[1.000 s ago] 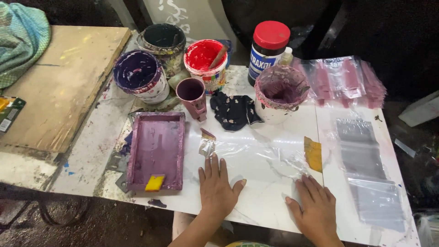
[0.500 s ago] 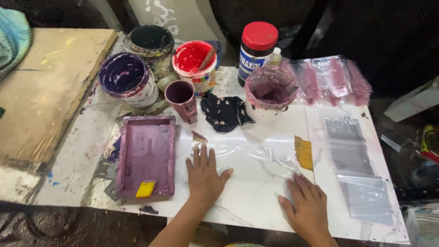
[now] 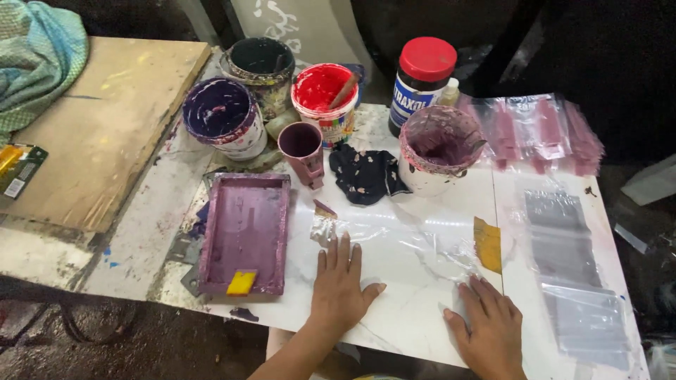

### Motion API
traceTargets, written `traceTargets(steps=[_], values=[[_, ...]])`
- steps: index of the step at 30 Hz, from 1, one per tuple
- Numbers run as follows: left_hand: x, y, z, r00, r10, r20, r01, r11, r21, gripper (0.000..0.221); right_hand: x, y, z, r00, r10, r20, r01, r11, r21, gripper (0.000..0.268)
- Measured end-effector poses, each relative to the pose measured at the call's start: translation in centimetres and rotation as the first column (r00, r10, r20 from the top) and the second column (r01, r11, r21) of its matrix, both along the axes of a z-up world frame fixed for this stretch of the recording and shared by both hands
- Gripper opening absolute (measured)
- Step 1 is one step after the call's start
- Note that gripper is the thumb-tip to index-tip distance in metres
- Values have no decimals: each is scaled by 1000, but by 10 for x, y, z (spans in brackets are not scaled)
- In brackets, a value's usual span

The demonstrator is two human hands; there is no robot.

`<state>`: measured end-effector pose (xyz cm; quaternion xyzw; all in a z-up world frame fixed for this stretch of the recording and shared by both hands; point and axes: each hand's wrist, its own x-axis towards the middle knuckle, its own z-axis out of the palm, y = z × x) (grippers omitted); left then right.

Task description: Preparing a screen for printing by aligning plastic films and spreading ink across the mesh using a spatula.

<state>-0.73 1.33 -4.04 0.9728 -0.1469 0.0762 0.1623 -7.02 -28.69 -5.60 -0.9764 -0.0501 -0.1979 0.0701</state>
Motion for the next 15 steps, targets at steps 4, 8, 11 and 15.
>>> traceTargets(steps=[4,8,11,15], values=[[5,-13,18,994,-97,-48,95,995,-28,84,12,1,2,997,-21,-72,18,999,-45,64],[25,-34,19,993,-95,-76,91,994,-57,78,49,22,5,986,88,-139,-96,994,-51,69],[37,-42,10,993,-38,111,44,997,-57,74,73,39,16,956,115,-268,-138,988,-66,78],[39,-43,11,999,-29,32,30,999,-41,80,77,49,19,903,117,-413,-187,973,-134,95]])
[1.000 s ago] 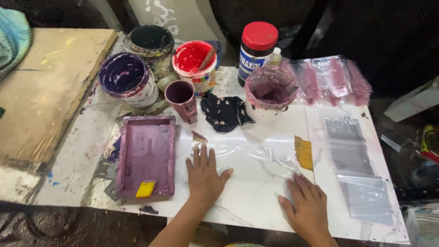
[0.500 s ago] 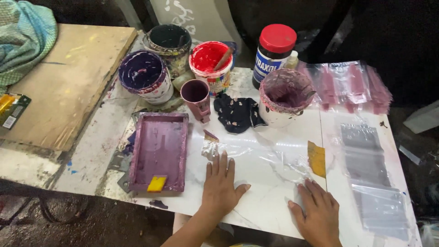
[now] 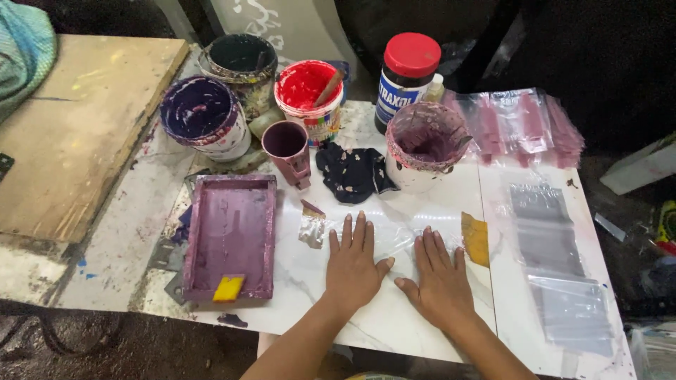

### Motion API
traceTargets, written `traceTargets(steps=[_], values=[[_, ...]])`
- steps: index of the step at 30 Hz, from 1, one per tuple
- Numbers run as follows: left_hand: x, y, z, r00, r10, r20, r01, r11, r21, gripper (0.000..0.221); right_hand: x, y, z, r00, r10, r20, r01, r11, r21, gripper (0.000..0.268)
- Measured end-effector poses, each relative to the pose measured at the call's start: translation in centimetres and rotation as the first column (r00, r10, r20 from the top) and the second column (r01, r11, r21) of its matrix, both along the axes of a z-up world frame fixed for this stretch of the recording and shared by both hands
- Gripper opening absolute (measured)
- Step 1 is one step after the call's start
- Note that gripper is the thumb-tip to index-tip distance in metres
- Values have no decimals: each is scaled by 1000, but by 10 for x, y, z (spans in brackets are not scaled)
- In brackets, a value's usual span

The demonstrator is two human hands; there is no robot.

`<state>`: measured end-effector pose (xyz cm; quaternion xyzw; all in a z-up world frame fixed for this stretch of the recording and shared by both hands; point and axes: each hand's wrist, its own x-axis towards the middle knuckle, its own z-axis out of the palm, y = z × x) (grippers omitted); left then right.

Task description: Preparing a screen for printing by aligning plastic films and spreading ink across the mesh using a spatula.

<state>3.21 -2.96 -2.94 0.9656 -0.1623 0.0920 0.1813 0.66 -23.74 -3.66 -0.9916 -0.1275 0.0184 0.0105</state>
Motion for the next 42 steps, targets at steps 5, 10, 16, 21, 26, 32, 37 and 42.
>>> traceTargets(steps=[5,10,16,21,26,32,37,42], values=[[0,1,6,1000,-5,-30,5,1000,4,82,-1,0,18,989,-57,-134,50,997,-53,97],[1,2,12,979,-6,-204,12,1000,28,85,-9,-20,19,985,-112,-130,103,992,-71,99],[1,2,10,992,6,-125,-2,999,38,85,-16,-29,12,974,-213,-73,212,977,-13,94],[4,1,7,990,-5,-141,16,997,79,75,-7,6,23,988,-36,148,-79,710,700,69],[-2,-2,70,889,22,-458,48,989,139,69,29,65,28,998,13,60,-56,569,820,78],[0,0,64,886,23,-462,56,986,157,71,38,51,20,996,-32,-81,79,719,690,84],[1,-1,64,885,25,-465,49,988,146,72,32,32,32,988,-70,-138,144,742,654,83],[1,-2,68,875,29,-483,46,988,144,72,39,-16,22,981,-29,193,-150,519,842,83]])
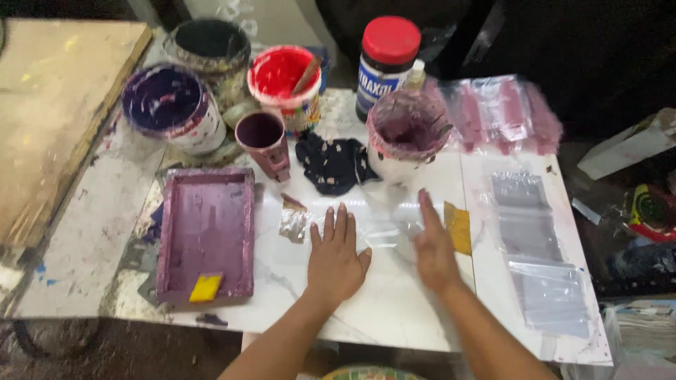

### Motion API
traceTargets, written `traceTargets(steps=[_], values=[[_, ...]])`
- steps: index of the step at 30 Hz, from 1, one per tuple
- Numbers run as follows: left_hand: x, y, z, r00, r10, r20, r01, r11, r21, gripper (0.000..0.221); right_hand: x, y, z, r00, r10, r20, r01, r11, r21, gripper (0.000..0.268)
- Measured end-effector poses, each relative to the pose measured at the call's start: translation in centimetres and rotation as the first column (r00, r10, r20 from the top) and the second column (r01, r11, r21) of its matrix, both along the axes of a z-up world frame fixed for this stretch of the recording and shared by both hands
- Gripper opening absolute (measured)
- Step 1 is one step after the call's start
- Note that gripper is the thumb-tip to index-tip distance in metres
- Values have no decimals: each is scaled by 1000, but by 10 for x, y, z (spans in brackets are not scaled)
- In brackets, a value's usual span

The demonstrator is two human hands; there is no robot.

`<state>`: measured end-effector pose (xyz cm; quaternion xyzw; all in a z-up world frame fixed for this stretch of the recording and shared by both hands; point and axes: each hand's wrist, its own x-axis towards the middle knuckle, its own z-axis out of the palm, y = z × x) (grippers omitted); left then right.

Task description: Preparing a screen for printing by aligning plastic films and spreading ink across the mesh using a spatula.

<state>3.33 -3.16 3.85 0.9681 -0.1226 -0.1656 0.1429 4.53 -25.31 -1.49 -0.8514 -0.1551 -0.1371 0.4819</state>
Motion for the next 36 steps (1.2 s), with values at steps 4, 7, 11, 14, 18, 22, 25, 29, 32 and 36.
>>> traceTargets(steps=[4,7,11,14,18,22,25,29,32,36], values=[[6,-1,-3,1000,-9,5,9,999,37,73,3,-16,4,975,-99,-199,94,995,-36,86],[-3,-5,-11,1000,3,25,-4,999,46,73,-6,-13,7,962,-75,-264,114,984,135,92],[-16,-45,-36,960,58,273,35,946,-323,80,1,-11,2,978,-19,-209,120,868,482,83],[-31,-97,-35,985,44,166,104,617,-780,92,1,-23,-21,987,34,-158,82,741,667,97],[-20,-154,-36,944,15,331,330,-94,-939,68,-7,-21,0,982,-44,-183,144,803,578,86],[-14,-149,2,999,-27,42,43,36,-998,113,-8,-17,12,984,-74,-161,144,867,478,86],[-10,-152,-26,979,46,198,186,185,-965,95,-8,-20,9,994,18,-105,16,948,319,112],[-10,-138,-44,988,64,139,116,274,-955,102,-13,-5,34,973,-35,-229,107,945,309,91],[-5,-128,-63,984,103,145,104,331,-938,97,-7,-4,31,969,-43,-241,110,956,273,95],[-4,-107,-79,968,156,196,131,350,-927,79,-8,-3,35,958,-82,-275,141,969,202,100]])
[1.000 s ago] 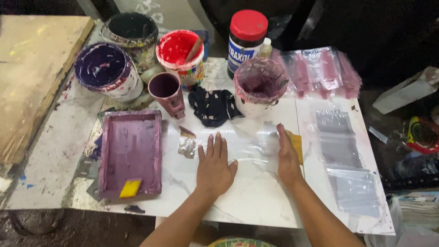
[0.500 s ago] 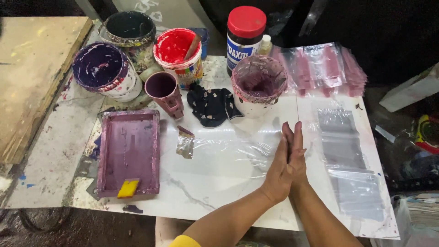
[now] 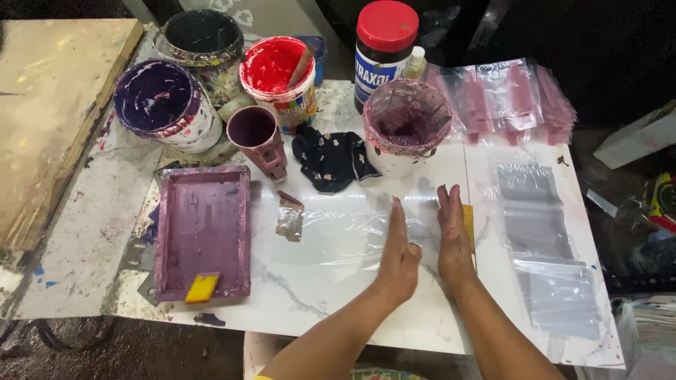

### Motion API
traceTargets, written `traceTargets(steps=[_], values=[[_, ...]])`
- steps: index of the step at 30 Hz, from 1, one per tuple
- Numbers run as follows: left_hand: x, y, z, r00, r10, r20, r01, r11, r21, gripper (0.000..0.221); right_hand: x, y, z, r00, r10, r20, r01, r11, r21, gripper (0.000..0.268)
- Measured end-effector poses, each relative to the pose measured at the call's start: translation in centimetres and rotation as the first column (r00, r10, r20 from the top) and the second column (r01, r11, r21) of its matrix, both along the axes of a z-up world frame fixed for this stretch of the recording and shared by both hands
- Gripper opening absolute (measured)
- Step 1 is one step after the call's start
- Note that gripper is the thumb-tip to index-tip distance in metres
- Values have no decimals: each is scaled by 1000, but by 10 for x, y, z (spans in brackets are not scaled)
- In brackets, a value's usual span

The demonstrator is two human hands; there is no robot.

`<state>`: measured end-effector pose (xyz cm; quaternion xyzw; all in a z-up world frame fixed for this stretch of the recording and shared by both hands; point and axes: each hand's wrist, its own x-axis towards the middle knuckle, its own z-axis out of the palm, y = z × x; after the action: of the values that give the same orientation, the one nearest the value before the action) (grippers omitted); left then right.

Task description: Preparing a screen for printing by aligning plastic films and spreading ink across the mesh using a spatula.

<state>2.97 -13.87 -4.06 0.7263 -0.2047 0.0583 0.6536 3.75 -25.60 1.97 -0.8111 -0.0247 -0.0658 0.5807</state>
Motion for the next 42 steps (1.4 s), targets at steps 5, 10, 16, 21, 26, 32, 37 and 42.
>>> traceTargets(steps=[5,10,16,21,26,32,37,42], values=[[0,36,12,993,49,-105,-43,997,63,88,2,-4,-10,999,19,49,-19,1000,-8,95],[5,75,4,990,133,-43,-130,989,74,70,4,-8,-22,997,33,67,-33,999,0,94],[7,130,14,966,228,-125,-210,967,144,106,5,-8,-23,996,41,79,-42,999,5,91],[6,157,24,873,462,-156,-386,851,357,101,3,-5,-21,996,39,86,-39,999,-6,92],[-16,108,19,982,180,62,-170,688,706,95,0,-1,-18,995,34,89,-41,996,78,93],[-8,122,2,995,58,76,-94,459,883,71,-5,9,-66,957,119,263,-12,926,-377,88],[-2,141,-8,957,158,241,-286,418,862,65,-21,50,-45,958,241,-154,-235,357,-904,85],[-2,142,12,980,194,43,-118,391,913,87,-30,35,5,912,35,-410,-398,327,-857,94]])
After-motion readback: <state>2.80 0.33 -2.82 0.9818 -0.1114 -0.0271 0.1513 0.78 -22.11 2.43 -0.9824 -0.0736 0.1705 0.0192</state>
